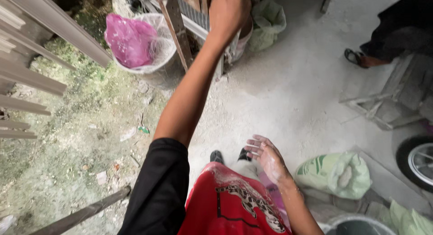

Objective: The person scrubs a long, ribbed mold with a small brush, then uses a green brush to sweep dust from the mold surface. The person then lifts and repositions the mold on the workbench.

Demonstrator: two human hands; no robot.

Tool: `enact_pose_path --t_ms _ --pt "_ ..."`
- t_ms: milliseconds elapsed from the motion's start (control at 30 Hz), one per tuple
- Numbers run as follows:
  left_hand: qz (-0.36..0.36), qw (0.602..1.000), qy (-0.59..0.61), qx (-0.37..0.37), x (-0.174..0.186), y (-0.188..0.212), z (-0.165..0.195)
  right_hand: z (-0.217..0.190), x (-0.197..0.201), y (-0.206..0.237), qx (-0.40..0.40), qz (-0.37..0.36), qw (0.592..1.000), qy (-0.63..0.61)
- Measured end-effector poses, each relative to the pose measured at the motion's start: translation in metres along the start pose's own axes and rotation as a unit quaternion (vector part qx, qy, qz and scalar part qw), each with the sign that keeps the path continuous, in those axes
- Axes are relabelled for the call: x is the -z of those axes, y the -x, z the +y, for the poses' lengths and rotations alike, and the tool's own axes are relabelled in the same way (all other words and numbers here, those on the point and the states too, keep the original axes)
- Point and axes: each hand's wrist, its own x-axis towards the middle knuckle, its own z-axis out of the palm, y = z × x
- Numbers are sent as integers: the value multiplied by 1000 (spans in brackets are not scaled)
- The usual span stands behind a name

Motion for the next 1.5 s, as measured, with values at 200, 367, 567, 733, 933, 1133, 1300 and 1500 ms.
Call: enact_pose_path --t_ms 200,367,567,733,933,1133,1300,1500 --pt "-51 992 -36 108 10 -13 25 -25 -1 -37 -14 -3 1000 28" --pt "-47 990 -25 134 25 -12 38 -32 -4 -54 -24 -12 999 26" --pt "-76 981 -40 172 29 -16 44 -36 -3 -69 -31 -12 999 31" --pt "-67 985 -42 152 30 -15 43 -35 -6 -78 -37 -14 999 30" --pt "-92 984 -22 149 34 -12 43 -36 -7 -82 -46 -8 998 49" --pt "-86 984 -22 155 32 -16 47 -38 -5 -82 -43 -5 998 42" --pt "-89 984 -28 149 31 -18 48 -37 -5 -83 -41 -5 999 34" --pt "-89 984 -16 155 34 -17 50 -35 -6 -86 -48 -2 998 35"
